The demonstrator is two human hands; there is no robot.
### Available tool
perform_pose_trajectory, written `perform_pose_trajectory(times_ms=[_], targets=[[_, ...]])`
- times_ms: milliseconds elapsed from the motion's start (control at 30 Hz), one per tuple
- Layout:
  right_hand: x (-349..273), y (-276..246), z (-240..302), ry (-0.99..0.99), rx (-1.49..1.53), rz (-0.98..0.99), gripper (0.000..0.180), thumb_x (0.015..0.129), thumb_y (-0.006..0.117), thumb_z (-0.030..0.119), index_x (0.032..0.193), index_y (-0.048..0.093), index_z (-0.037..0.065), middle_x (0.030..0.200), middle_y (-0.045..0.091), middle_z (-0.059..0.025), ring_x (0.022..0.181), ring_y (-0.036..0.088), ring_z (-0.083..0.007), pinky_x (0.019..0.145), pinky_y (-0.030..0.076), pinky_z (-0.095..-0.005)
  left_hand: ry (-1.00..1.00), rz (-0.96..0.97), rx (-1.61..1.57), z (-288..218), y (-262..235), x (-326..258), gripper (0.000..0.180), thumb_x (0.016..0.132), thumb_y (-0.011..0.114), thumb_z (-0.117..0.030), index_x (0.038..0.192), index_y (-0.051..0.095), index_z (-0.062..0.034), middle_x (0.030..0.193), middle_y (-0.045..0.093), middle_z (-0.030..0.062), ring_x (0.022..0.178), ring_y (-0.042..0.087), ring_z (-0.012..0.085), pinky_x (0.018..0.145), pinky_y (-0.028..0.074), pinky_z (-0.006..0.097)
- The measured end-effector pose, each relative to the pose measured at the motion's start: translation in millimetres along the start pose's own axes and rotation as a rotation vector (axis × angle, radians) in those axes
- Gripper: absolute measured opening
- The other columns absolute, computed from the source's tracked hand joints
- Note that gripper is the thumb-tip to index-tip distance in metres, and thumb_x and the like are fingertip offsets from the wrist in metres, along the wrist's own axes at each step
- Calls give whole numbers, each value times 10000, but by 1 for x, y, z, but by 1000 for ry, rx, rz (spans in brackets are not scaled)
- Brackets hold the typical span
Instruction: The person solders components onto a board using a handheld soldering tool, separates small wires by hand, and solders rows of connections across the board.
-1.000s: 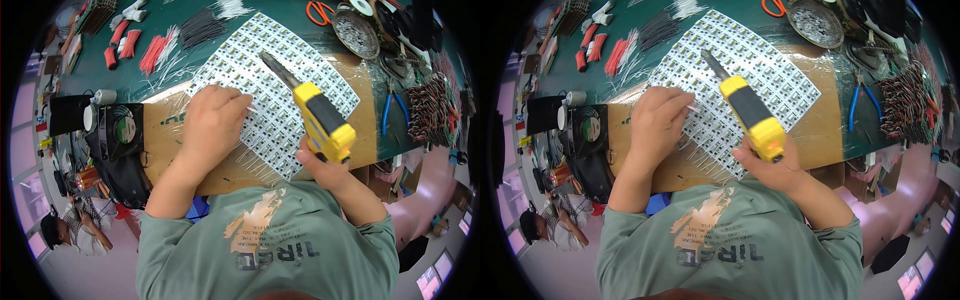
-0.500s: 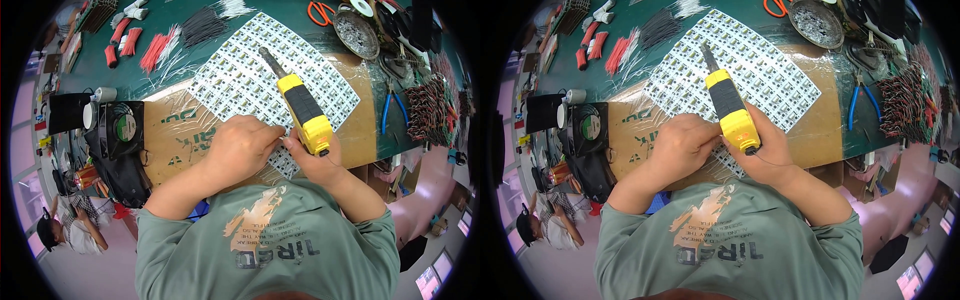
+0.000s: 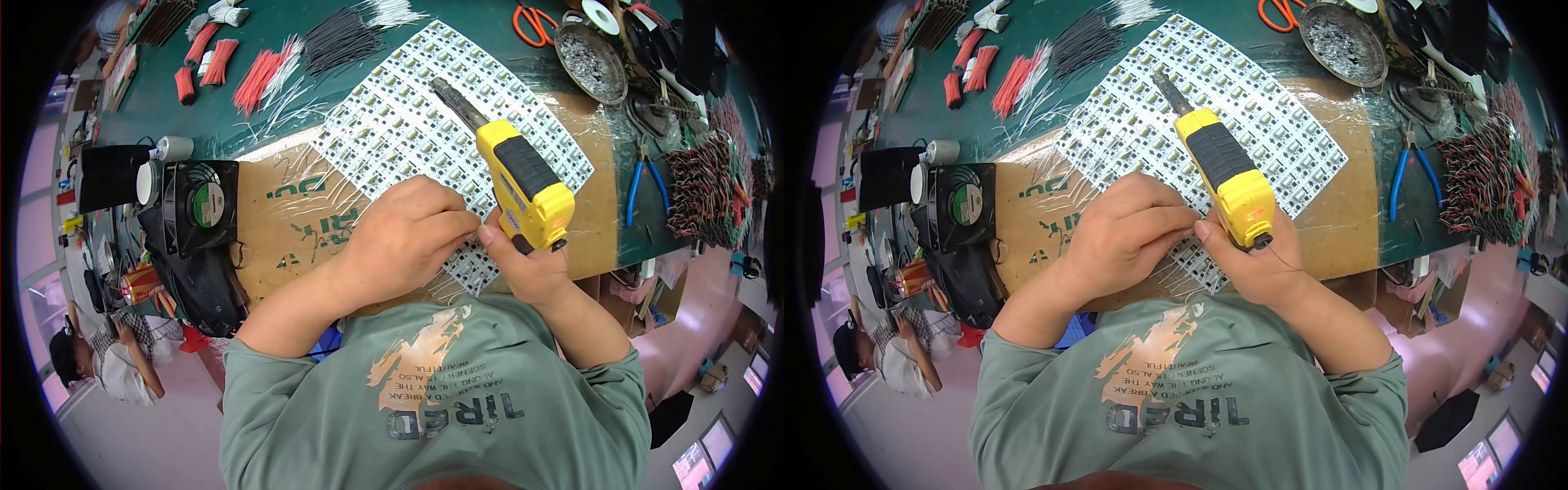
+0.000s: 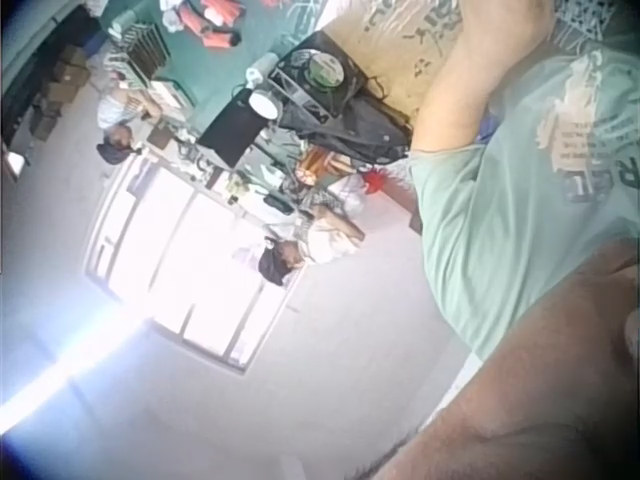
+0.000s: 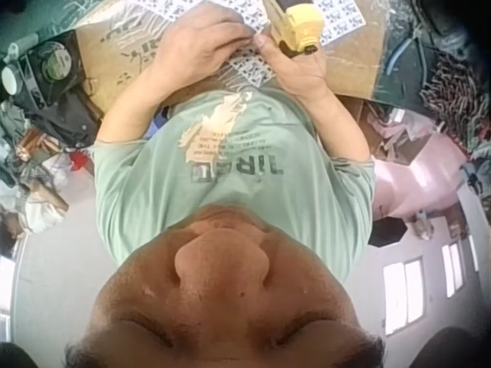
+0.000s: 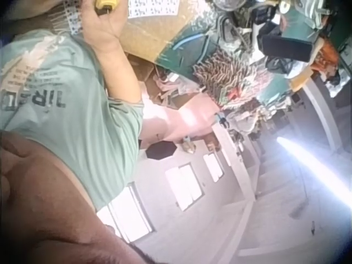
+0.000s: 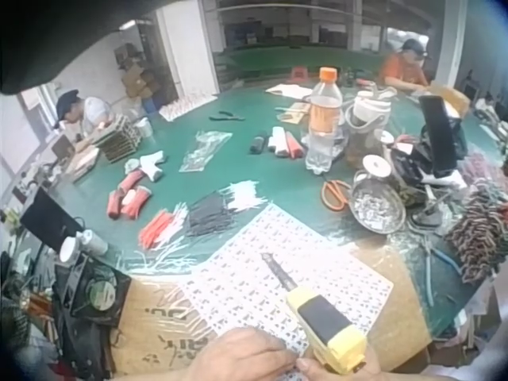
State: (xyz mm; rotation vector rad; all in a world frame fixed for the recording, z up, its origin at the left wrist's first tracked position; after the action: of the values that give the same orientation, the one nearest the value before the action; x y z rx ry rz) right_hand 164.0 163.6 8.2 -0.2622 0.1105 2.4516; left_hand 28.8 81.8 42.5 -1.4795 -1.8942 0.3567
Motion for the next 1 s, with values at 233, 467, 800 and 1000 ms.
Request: perform_pose_trajectory(times_ms=[233, 467, 800, 1000], targets=[[-9, -13, -6, 99, 51, 22, 125, 833, 672, 29, 906, 571, 41, 773, 553, 29, 693, 513, -46, 608, 420, -223, -144, -127, 315, 27, -30, -1, 174, 716, 703, -16, 881, 693, -69, 815, 626, 74, 785, 607, 261, 673, 492, 359], [-26, -22, -26, 46, 296, 140, 252, 784, 617, -72, 1012, 561, 20, 833, 584, -44, 749, 551, -102, 652, 451, -260, -280, -93, 365, 59, -29, -7, 105, 739, 669, -44, 834, 698, -80, 763, 628, 77, 767, 612, 273, 667, 491, 371], [-42, -33, -39, 87, -66, 238, 327, 751, 645, -60, 1061, 573, 12, 816, 599, -38, 719, 557, -95, 619, 458, -259, -275, -48, 405, 63, -23, -9, 85, 753, 650, -65, 825, 689, -90, 775, 627, 68, 809, 610, 273, 719, 499, 380], [-41, -33, -39, 95, 10, 106, 286, 757, 643, -32, 1034, 591, 13, 830, 608, -38, 723, 565, -108, 635, 465, -263, -265, -12, 384, 64, -25, -9, 81, 757, 642, -57, 819, 683, -89, 786, 627, 71, 818, 610, 274, 721, 501, 377]])
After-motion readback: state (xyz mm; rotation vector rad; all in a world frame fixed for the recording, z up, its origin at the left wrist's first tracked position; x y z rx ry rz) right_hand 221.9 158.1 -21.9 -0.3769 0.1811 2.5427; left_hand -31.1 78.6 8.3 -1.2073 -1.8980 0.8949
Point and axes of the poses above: each hand's wrist, its own x-axis towards the middle knuckle, its own y-axis out of the palm, z = x × y, the point moved 5 cm from there along x, towards the middle knuckle
